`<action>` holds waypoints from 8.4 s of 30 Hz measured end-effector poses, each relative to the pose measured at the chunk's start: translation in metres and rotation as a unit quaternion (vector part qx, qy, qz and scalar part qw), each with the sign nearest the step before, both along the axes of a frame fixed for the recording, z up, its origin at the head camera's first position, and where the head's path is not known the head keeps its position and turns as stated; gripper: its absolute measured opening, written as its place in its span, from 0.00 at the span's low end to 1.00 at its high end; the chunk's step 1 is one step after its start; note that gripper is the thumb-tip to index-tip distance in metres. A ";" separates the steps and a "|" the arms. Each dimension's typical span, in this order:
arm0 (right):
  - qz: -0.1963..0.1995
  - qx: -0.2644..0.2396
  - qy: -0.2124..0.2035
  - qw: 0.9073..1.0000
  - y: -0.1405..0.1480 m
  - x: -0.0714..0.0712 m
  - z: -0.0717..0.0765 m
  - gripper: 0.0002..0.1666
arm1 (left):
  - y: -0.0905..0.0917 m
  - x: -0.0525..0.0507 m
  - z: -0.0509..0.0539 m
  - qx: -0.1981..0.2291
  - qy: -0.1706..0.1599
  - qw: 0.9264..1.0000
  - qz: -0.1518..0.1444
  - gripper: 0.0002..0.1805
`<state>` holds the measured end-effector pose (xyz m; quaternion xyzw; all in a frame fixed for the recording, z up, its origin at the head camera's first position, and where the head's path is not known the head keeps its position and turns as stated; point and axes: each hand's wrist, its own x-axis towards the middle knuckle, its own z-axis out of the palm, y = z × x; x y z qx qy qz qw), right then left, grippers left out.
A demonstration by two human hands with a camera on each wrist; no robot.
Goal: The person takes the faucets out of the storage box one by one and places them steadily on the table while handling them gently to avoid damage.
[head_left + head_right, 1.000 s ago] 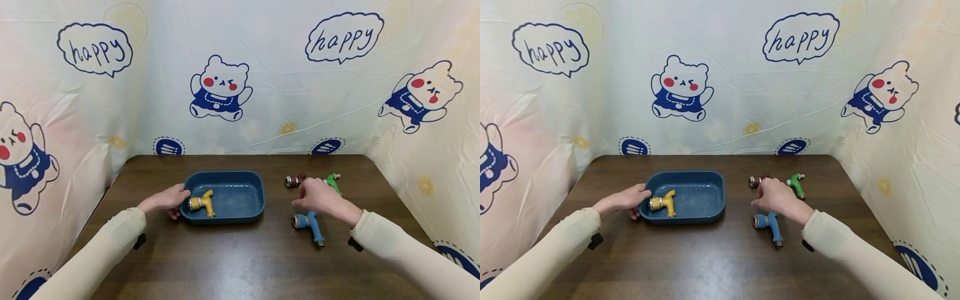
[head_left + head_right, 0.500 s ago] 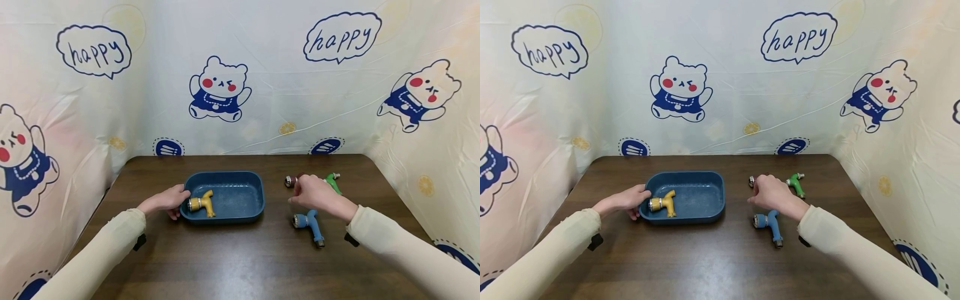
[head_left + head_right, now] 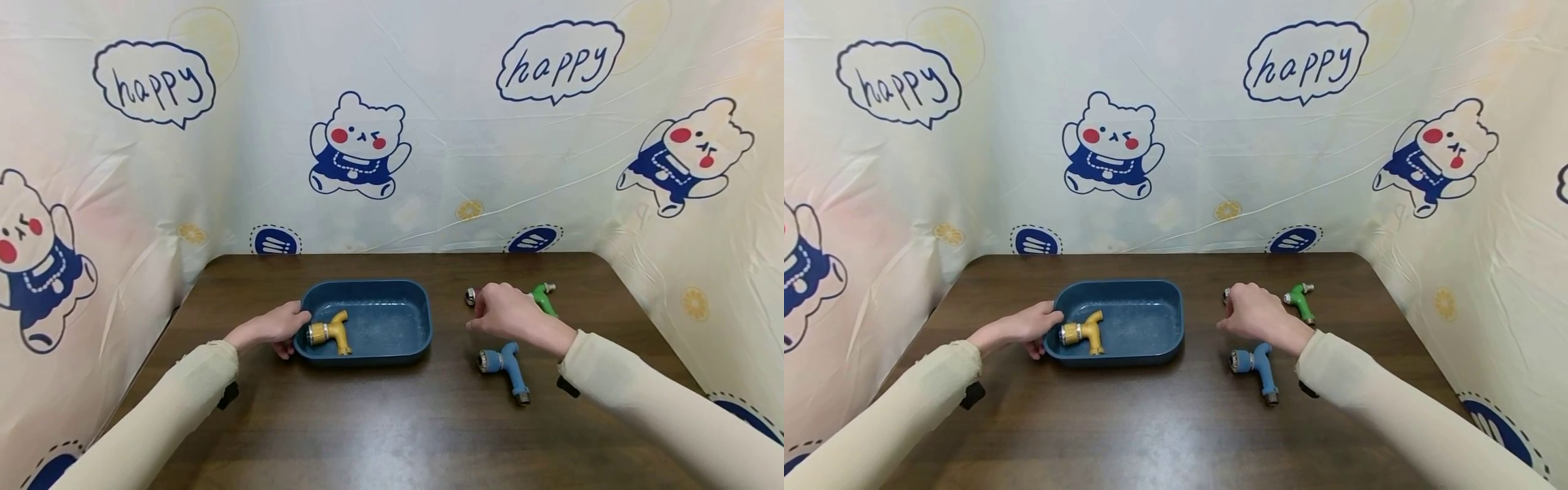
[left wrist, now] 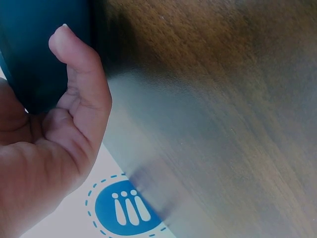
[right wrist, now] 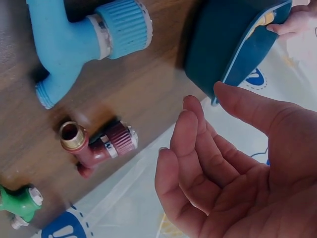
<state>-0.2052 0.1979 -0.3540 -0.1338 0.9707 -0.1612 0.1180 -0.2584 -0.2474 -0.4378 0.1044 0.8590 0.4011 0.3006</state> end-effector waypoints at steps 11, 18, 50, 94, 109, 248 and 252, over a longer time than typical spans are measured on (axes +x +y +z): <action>0.016 0.014 0.010 1.000 -0.017 -0.008 0.002 0.14 | 0.007 0.010 0.012 -0.008 0.006 1.000 0.015 0.20; 0.021 0.025 0.007 0.999 -0.031 -0.013 0.008 0.11 | -0.010 -0.009 -0.013 0.008 0.002 1.000 -0.017 0.22; 0.070 0.034 0.036 0.996 -0.081 -0.017 0.014 0.14 | 0.008 0.012 0.014 -0.007 0.000 1.000 0.015 0.23; 0.130 0.044 -0.008 0.990 -0.139 -0.042 0.006 0.13 | -0.029 -0.034 -0.056 0.046 -0.026 0.999 -0.014 0.21; 0.132 0.037 -0.048 0.989 -0.156 -0.055 -0.007 0.14 | -0.035 -0.049 -0.086 0.036 -0.042 0.998 0.022 0.24; 0.191 0.140 -0.145 0.961 -0.201 -0.078 -0.027 0.11 | 0.011 0.011 0.012 -0.014 0.005 1.000 0.019 0.18; 0.189 0.133 -0.145 0.962 -0.201 -0.077 -0.027 0.12 | -0.001 -0.001 -0.003 0.004 0.006 1.000 -0.008 0.17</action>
